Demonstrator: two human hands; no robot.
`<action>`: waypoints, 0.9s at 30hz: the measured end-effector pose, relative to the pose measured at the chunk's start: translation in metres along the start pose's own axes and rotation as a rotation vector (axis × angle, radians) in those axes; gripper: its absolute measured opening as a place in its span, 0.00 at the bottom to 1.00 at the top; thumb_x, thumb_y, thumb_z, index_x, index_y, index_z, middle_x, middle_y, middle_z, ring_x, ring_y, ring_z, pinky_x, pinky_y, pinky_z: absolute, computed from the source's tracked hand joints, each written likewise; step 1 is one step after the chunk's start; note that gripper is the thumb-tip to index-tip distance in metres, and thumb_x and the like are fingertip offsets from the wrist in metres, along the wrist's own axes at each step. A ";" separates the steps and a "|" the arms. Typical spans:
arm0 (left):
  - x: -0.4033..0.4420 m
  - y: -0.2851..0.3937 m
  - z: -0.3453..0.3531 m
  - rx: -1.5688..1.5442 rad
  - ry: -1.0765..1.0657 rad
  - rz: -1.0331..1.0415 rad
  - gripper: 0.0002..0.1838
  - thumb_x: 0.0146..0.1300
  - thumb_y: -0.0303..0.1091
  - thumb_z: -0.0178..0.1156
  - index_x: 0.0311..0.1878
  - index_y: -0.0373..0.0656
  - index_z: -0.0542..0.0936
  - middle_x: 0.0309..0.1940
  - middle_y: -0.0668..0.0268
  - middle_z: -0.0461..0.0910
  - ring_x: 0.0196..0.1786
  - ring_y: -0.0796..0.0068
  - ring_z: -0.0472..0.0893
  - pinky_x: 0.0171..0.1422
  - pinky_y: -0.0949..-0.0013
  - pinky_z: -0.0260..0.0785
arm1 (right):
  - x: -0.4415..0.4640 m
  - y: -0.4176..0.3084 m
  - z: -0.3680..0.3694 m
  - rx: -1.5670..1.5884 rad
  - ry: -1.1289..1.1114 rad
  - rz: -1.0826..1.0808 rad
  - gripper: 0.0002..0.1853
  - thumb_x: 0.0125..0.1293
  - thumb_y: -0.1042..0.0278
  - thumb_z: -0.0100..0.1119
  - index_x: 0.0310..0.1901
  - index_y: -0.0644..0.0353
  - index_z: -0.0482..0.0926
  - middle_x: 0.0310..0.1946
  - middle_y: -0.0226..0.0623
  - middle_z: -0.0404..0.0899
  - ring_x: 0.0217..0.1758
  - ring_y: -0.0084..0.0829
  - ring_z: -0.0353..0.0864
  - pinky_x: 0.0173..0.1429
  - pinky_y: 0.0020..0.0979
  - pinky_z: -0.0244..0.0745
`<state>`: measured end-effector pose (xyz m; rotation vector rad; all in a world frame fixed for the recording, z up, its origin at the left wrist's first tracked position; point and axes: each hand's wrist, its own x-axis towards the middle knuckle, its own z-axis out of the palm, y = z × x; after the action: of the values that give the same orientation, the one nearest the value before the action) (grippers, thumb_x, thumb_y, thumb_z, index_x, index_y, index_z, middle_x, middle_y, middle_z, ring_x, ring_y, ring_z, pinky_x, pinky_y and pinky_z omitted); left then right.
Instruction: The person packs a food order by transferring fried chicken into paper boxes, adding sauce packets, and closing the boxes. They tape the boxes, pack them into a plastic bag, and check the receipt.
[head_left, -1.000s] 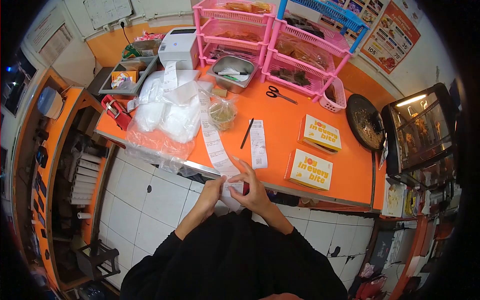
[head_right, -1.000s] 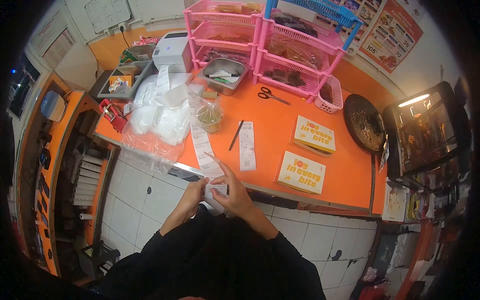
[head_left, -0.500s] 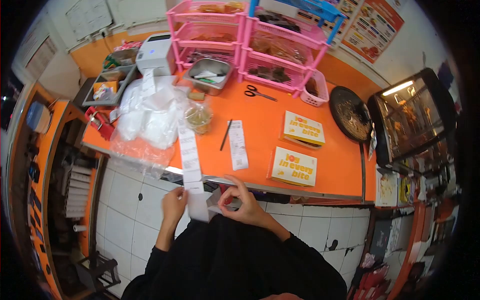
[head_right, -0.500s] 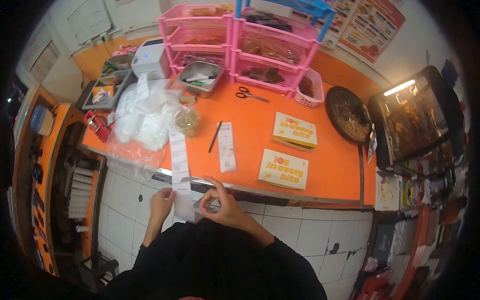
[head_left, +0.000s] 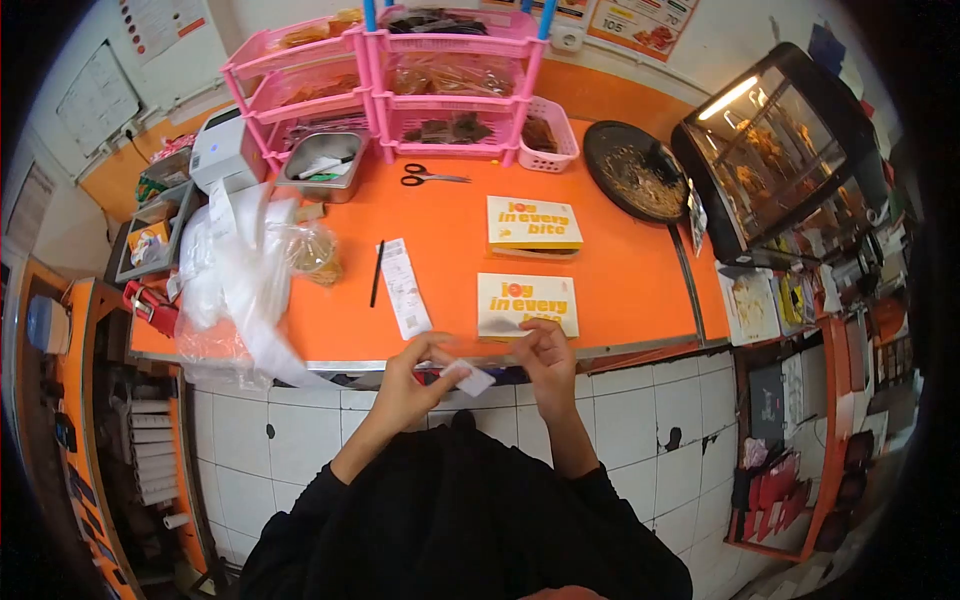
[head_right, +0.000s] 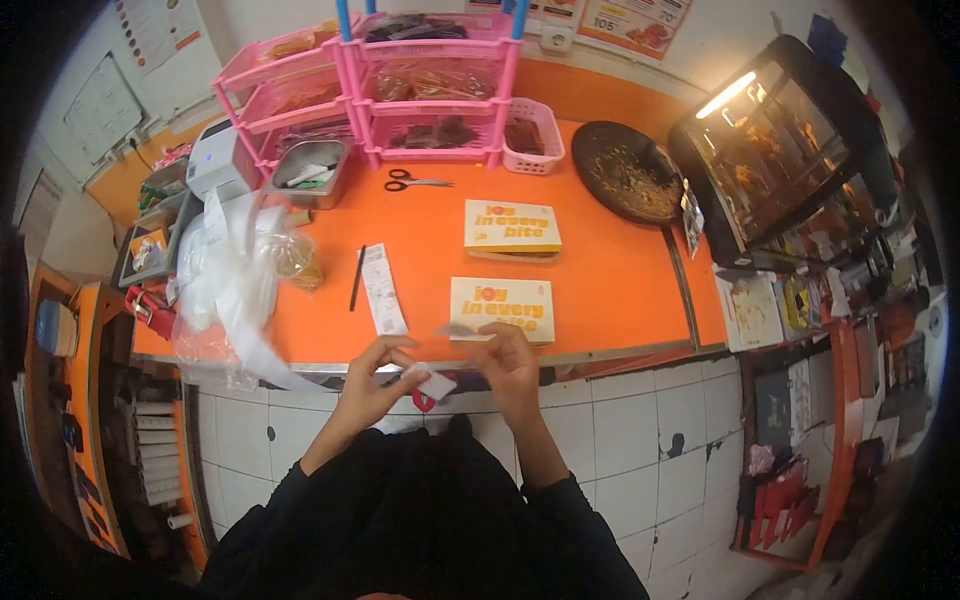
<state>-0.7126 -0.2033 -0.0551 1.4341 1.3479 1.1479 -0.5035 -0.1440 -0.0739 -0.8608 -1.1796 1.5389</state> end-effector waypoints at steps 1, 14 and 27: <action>0.006 -0.008 0.006 -0.115 0.078 -0.034 0.20 0.62 0.28 0.66 0.56 0.39 0.73 0.41 0.59 0.84 0.44 0.72 0.84 0.53 0.68 0.73 | 0.001 0.004 -0.014 -0.048 0.048 -0.042 0.16 0.64 0.79 0.61 0.52 0.63 0.72 0.36 0.29 0.79 0.43 0.22 0.80 0.52 0.25 0.72; 0.084 -0.048 0.076 0.942 -0.123 0.378 0.45 0.47 0.43 0.73 0.71 0.67 0.66 0.78 0.56 0.42 0.78 0.44 0.45 0.69 0.23 0.43 | 0.009 0.037 -0.093 -0.335 0.158 0.155 0.09 0.66 0.70 0.62 0.44 0.65 0.77 0.37 0.38 0.83 0.42 0.24 0.81 0.46 0.25 0.76; 0.096 -0.074 0.082 0.866 -0.187 0.404 0.43 0.49 0.33 0.68 0.72 0.59 0.66 0.79 0.60 0.43 0.79 0.45 0.42 0.71 0.27 0.48 | 0.030 0.030 -0.060 -1.406 0.435 -0.193 0.30 0.51 0.55 0.76 0.51 0.60 0.73 0.48 0.43 0.71 0.56 0.41 0.71 0.55 0.37 0.70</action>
<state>-0.6493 -0.1014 -0.1393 2.4504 1.5358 0.6254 -0.4646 -0.1002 -0.1182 -1.7552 -1.8653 0.1146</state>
